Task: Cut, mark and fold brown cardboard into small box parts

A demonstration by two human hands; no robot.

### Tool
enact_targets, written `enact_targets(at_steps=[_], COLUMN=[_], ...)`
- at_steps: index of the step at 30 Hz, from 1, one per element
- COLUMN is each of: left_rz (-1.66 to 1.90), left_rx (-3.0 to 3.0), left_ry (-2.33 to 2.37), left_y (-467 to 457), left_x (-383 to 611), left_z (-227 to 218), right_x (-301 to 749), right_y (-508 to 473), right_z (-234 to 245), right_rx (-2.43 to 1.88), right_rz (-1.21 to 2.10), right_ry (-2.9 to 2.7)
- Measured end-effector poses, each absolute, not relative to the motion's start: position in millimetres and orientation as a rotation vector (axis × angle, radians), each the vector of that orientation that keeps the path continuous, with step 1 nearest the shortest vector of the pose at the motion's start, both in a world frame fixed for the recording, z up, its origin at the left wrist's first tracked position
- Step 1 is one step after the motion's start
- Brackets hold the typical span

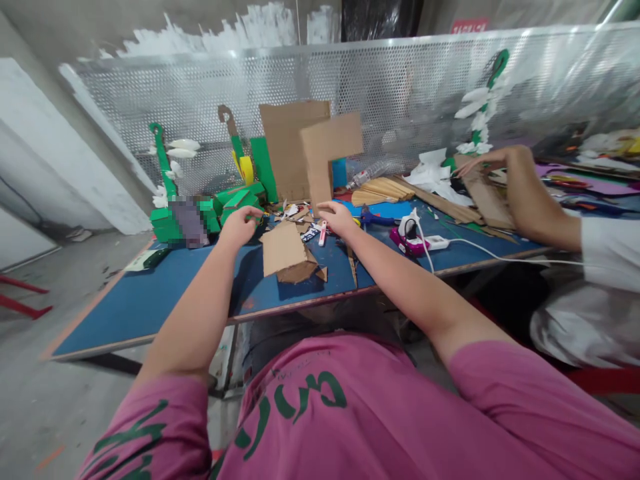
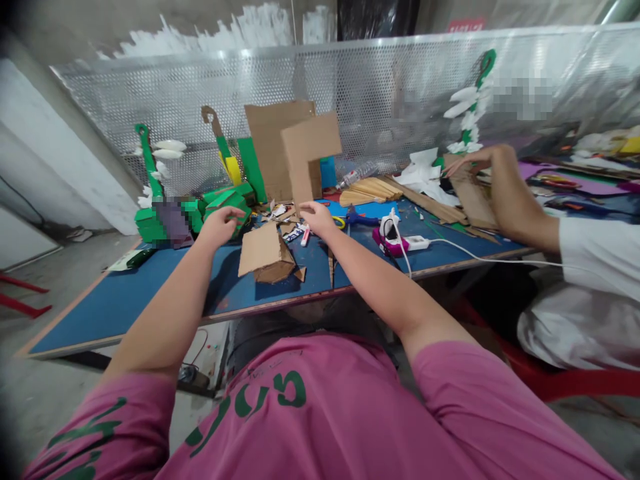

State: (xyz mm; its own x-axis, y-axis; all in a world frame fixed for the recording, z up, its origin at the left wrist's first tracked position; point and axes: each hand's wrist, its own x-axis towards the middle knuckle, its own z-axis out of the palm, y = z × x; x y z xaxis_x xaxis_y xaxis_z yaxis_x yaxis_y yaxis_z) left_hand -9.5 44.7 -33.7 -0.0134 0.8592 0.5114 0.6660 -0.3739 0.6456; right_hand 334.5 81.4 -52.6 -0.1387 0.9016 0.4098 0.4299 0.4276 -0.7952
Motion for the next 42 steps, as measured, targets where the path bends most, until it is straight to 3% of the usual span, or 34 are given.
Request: enact_targets(at_steps=[7, 12, 16, 20, 24, 32, 42], left_rz=[0.719, 0.375, 0.313, 0.457, 0.869, 1.601, 1.941], left_rx=[2.311, 2.462, 2.469, 2.421, 2.315, 1.826, 1.511], left_ry=[1.824, 1.809, 2.009, 2.147, 2.154, 1.577, 1.143], left_y=[41, 38, 32, 25, 21, 31, 35], left_x=[-9, 0, 7, 8, -3, -2, 7], left_z=[-42, -47, -47, -36, -21, -21, -16], right_x=[329, 331, 336, 336, 335, 335, 332], right_y=[82, 72, 74, 78, 75, 73, 70], right_z=[-62, -63, -64, -66, -66, -66, -65], right_rx=[-1.335, -1.349, -1.362, -1.320, -1.314, -1.192, -1.055], right_rz=[0.942, 0.849, 0.725, 0.706, 0.652, 0.594, 0.570], right_ry=[-1.713, -1.906, -1.970, -1.982, -1.985, -2.033, -2.030])
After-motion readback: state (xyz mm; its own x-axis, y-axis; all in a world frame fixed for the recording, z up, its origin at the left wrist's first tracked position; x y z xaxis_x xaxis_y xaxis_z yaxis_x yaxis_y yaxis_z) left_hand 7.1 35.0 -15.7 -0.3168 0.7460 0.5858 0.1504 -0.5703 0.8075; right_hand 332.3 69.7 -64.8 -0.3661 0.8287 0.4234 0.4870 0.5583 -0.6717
